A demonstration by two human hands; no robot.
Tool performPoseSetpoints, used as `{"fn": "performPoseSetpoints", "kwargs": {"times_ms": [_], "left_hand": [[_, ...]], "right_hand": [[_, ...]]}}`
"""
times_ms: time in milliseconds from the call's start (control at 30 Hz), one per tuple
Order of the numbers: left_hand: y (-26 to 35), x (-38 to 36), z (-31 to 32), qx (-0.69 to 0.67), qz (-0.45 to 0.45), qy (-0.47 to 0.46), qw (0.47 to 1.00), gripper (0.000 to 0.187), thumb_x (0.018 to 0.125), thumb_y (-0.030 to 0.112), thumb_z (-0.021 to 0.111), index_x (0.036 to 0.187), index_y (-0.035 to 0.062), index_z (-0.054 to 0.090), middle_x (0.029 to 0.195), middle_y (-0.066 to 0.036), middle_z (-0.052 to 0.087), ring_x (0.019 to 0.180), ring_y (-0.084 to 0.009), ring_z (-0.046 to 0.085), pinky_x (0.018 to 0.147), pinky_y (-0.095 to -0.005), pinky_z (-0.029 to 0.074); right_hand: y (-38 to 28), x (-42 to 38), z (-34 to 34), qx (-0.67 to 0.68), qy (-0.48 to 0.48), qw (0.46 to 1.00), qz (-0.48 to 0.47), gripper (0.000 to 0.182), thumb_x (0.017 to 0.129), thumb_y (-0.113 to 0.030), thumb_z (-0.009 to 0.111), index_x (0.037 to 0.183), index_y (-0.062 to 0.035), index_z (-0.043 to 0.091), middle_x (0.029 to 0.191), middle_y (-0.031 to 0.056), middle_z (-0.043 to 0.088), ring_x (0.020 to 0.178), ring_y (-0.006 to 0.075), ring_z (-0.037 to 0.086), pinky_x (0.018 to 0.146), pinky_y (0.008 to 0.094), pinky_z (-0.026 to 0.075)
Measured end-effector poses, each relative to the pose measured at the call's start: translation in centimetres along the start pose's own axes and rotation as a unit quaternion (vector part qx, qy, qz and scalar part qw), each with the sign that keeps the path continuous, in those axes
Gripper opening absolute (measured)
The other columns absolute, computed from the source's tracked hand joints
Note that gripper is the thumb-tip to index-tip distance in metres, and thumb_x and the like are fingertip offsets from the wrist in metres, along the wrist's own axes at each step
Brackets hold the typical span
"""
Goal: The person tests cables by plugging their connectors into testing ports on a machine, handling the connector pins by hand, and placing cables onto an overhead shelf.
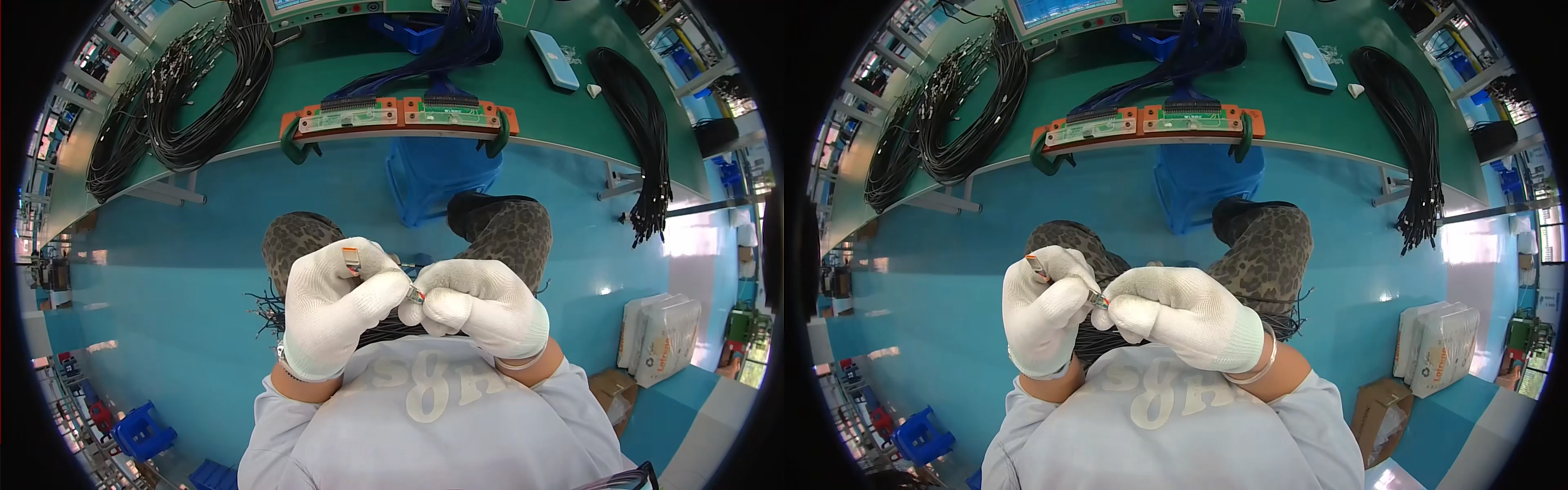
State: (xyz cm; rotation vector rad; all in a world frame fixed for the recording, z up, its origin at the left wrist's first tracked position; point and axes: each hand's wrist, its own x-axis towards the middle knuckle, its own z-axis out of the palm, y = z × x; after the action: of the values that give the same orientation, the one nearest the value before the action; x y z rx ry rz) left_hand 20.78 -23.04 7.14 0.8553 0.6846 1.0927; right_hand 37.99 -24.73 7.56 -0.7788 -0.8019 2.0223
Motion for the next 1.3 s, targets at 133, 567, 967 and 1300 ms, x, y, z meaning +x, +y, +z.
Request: {"fn": "performPoseSetpoints", "kwargs": {"times_ms": [133, 567, 967, 1300], "left_hand": [[-0.1, 0.1, 0.5, 0.009, 0.002, -0.011, 1.0, 0.017, 0.078, -0.001, 0.054, 0.094, -0.0049, 0.06, 0.077, -0.01, 0.061, 0.062, -0.0111, 0.051, 0.057, -0.0195, 0.041], [-0.4, -0.3, 1.3, 0.152, -0.029, -0.008, 0.988, 0.033, 0.086, 0.009, 0.043, 0.109, -0.0116, 0.054, 0.078, -0.014, 0.06, 0.055, -0.0068, 0.041, 0.045, -0.0153, 0.028], [0.2, -0.3, 0.8, 0.127, -0.106, -0.011, 0.986, 0.022, 0.087, 0.006, 0.047, 0.102, -0.0047, 0.059, 0.078, -0.006, 0.06, 0.061, -0.0101, 0.046, 0.056, -0.0206, 0.039], [0.3, -0.7, 0.9, 0.458, 0.178, 0.005, 0.871, 0.021, 0.07, 0.0, 0.064, 0.092, -0.0008, 0.064, 0.074, -0.008, 0.062, 0.059, -0.0163, 0.054, 0.056, -0.0247, 0.044]], "right_hand": [[0.2, 0.5, 0.4, -0.011, 0.072, 0.996, -0.053, 0.019, 0.079, -0.001, 0.055, 0.095, 0.0081, 0.06, 0.079, 0.0124, 0.061, 0.06, 0.0109, 0.048, 0.051, 0.0182, 0.035], [-1.7, 2.6, 0.2, -0.155, 0.153, 0.96, -0.178, 0.019, 0.074, 0.003, 0.058, 0.092, 0.0055, 0.062, 0.072, 0.0106, 0.061, 0.053, 0.0093, 0.047, 0.052, 0.0164, 0.04], [-1.5, 2.2, -1.2, -0.224, 0.069, 0.949, -0.21, 0.021, 0.07, 0.006, 0.059, 0.091, 0.0034, 0.063, 0.067, 0.0054, 0.059, 0.052, 0.0082, 0.043, 0.048, 0.017, 0.035], [0.1, 0.9, -0.5, -0.237, 0.121, 0.921, -0.285, 0.02, 0.075, 0.001, 0.062, 0.095, 0.0017, 0.063, 0.068, 0.0028, 0.055, 0.057, 0.0077, 0.043, 0.052, 0.0193, 0.036]]}}
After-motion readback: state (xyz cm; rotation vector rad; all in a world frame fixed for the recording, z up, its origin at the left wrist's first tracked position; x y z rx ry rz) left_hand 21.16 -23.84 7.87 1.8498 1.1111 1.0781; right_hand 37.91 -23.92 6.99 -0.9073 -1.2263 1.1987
